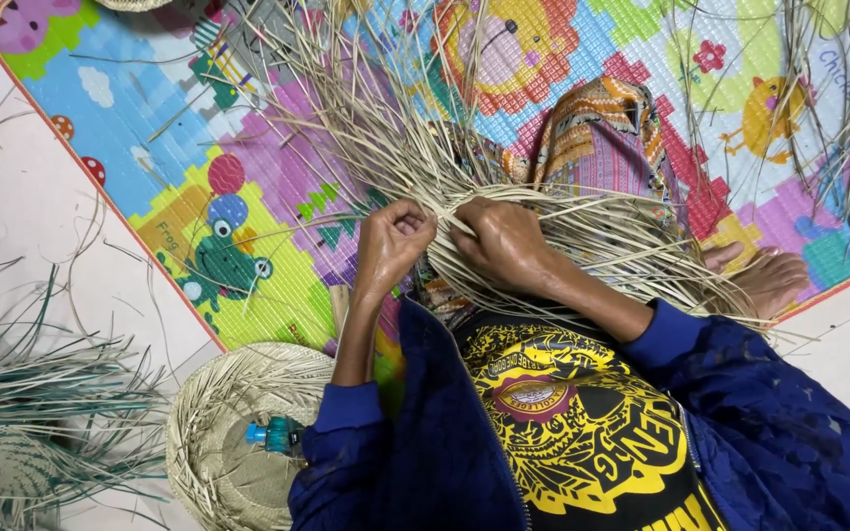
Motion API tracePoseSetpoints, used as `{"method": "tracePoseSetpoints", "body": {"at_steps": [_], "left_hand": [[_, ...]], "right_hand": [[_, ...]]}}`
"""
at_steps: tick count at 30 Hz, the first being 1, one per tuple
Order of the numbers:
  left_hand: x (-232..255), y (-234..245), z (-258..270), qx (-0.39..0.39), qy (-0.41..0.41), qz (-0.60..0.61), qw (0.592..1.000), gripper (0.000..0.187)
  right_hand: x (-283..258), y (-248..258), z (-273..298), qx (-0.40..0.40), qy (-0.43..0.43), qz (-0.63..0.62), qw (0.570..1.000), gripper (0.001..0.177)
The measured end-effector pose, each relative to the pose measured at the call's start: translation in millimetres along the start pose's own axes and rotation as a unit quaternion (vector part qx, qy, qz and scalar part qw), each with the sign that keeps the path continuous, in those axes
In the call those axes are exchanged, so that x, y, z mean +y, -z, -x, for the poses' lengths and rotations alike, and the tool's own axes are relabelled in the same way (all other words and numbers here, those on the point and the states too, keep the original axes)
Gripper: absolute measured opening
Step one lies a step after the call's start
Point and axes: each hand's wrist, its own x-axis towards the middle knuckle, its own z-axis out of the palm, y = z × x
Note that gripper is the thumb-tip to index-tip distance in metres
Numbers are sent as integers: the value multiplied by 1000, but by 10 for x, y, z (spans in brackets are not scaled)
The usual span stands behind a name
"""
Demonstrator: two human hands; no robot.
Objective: Weaving a hat from dried straw strands while sitting on the floor.
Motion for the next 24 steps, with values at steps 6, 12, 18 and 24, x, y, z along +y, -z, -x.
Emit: {"method": "tracePoseSetpoints", "body": {"at_steps": [6, 12, 18, 24], "left_hand": [[60, -28, 66, -6, 18, -25, 999, 14], [118, -44, 42, 18, 47, -184, 982, 13], [437, -20, 154, 32, 39, -159, 986, 15], [-121, -27, 32, 10, 24, -76, 997, 10]], "right_hand": [[114, -18, 39, -88, -44, 19, 995, 37], [13, -30, 39, -14, -20, -17, 1000, 32], [-45, 8, 121, 84, 49, 20, 995, 25], [123, -152, 118, 67, 49, -3, 997, 21]]}}
